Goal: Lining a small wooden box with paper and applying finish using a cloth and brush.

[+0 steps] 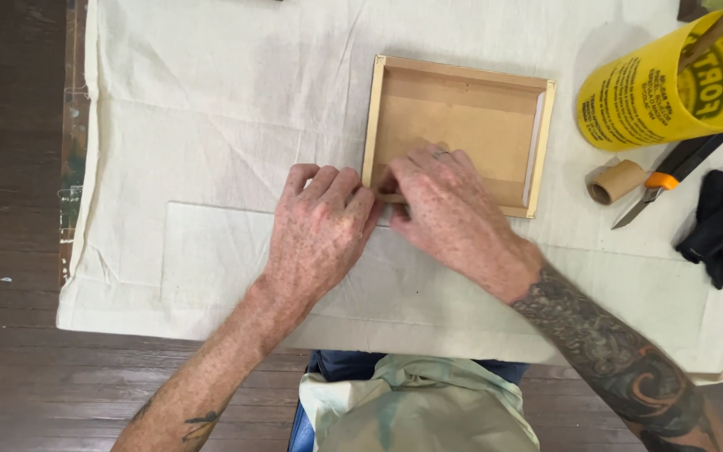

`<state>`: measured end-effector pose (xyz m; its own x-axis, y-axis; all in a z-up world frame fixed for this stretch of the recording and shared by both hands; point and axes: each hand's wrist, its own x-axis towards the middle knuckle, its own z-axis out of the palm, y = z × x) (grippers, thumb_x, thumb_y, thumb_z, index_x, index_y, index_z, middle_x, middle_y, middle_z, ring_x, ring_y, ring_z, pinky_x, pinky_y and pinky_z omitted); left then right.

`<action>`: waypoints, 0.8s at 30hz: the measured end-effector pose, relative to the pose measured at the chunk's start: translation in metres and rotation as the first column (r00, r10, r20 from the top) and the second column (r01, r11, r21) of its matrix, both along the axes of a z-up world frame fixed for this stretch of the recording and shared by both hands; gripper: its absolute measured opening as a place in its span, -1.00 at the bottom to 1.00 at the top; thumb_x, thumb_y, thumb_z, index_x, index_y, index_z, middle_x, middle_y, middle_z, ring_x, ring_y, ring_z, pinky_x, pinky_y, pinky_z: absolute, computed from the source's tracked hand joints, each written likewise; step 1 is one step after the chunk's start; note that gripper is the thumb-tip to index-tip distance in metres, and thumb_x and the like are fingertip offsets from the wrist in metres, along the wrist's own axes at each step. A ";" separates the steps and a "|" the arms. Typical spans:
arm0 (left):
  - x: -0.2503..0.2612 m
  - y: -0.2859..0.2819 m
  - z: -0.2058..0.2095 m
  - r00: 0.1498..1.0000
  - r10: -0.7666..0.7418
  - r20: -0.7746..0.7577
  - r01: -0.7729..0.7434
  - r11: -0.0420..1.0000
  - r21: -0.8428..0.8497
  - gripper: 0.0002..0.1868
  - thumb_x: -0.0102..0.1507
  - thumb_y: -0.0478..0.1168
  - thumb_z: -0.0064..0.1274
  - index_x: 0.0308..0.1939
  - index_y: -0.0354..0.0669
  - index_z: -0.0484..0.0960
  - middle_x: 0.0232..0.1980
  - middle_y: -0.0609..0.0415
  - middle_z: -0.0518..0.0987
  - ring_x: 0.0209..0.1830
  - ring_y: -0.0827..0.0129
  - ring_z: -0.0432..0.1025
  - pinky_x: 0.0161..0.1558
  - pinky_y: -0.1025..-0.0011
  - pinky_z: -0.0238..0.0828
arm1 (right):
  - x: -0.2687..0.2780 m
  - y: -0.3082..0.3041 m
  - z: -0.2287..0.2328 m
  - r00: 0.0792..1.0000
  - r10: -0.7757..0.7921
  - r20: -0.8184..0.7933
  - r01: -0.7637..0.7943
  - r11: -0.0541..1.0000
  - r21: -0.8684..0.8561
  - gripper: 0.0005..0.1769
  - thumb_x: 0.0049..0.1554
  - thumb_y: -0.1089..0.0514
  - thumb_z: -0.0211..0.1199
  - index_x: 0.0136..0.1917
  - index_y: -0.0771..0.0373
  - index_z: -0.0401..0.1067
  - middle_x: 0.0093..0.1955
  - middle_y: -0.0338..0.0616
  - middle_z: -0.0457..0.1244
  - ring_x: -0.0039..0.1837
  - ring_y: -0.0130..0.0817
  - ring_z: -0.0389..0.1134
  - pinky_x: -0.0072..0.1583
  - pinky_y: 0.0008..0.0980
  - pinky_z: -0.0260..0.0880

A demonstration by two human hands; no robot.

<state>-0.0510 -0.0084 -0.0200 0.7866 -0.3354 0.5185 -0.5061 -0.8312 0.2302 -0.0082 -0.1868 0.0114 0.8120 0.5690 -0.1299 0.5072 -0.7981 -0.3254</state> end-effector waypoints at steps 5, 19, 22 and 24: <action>-0.002 -0.002 0.002 0.999 0.036 -0.024 -0.036 0.999 0.015 -0.81 0.15 -0.24 0.27 -0.29 -0.09 0.53 -0.46 0.15 0.42 -0.38 0.32 0.49 0.00 0.27 0.42 | 0.002 0.001 -0.001 0.990 -0.037 -0.139 0.031 0.998 -0.048 -0.61 -0.12 0.10 0.45 -0.03 0.19 0.44 -0.04 0.01 0.35 0.15 0.04 0.38 0.18 -0.08 0.29; -0.007 -0.011 0.014 0.998 0.040 -0.048 -0.031 0.986 0.162 -0.84 0.23 -0.30 0.06 -0.12 -0.06 0.49 -0.45 0.18 0.45 -0.35 0.32 0.50 0.09 0.23 0.35 | -0.003 -0.015 -0.002 0.996 -0.048 -0.075 0.049 0.999 0.011 -0.67 -0.09 0.14 0.43 -0.05 0.17 0.44 -0.09 -0.07 0.33 0.12 -0.03 0.38 0.15 -0.11 0.28; -0.010 -0.015 0.016 0.998 0.054 -0.041 -0.044 0.977 0.207 -0.89 0.24 -0.35 0.08 -0.19 -0.06 0.55 -0.45 0.18 0.47 -0.36 0.34 0.50 0.13 0.21 0.30 | -0.009 -0.050 0.003 0.999 -0.051 -0.013 0.051 0.999 -0.002 -0.73 -0.07 0.13 0.41 -0.08 0.15 0.45 -0.11 -0.08 0.33 0.09 -0.04 0.39 0.13 -0.12 0.29; -0.010 -0.015 0.014 0.996 0.063 -0.057 -0.048 0.970 0.240 -0.90 0.21 -0.36 0.11 -0.24 -0.05 0.60 -0.44 0.19 0.50 -0.35 0.36 0.49 0.16 0.20 0.26 | -0.013 -0.070 0.012 0.998 -0.065 0.021 0.065 0.997 -0.035 -0.77 -0.06 0.14 0.41 -0.11 0.11 0.46 -0.13 -0.14 0.34 0.06 -0.10 0.40 0.11 -0.17 0.30</action>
<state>-0.0614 -0.0234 -0.0057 0.8362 -0.3978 0.3776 -0.4482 -0.8924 0.0526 -0.0208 -0.2573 0.0237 0.8497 0.5103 -0.1323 0.4601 -0.8404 -0.2864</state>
